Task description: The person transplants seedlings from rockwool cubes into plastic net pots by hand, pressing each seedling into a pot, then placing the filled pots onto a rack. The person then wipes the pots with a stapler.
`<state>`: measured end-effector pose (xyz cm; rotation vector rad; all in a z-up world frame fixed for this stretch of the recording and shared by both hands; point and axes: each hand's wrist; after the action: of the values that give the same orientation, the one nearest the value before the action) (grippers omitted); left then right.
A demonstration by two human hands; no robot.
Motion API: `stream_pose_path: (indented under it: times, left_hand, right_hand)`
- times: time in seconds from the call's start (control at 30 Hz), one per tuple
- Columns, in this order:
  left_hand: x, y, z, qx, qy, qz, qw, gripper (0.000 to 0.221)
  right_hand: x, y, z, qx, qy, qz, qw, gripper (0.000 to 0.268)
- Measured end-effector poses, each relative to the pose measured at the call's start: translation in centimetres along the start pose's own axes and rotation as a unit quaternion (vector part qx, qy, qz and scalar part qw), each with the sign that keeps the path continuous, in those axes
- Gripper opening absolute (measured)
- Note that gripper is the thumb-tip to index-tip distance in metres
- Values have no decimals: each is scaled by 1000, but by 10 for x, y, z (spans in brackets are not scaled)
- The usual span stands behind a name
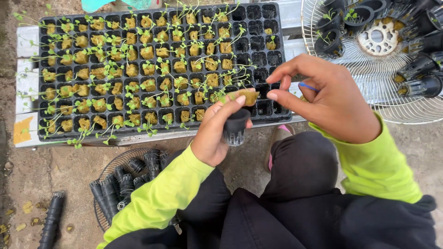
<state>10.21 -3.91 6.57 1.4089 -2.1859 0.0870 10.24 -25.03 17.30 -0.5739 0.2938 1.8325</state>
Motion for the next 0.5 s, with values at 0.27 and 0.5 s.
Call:
stream_pose_path:
  times: [0.27, 0.5]
  left_hand:
    - [11, -8, -5, -90, 152, -25, 984, 32]
    - [7, -13, 4, -67, 152, -6, 986, 36]
  right_hand:
    - [29, 11, -6, -35, -51, -118, 991, 29]
    - [42, 7, -18, -27, -19, -113, 993, 35]
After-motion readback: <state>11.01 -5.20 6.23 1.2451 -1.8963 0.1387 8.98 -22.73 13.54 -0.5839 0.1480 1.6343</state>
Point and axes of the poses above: each hand's wrist, its own y-axis away from the middle knuckle, its own x-axis out of the palm, z = x × y, and after that the axes turned 12 degrees about -y, right-handed
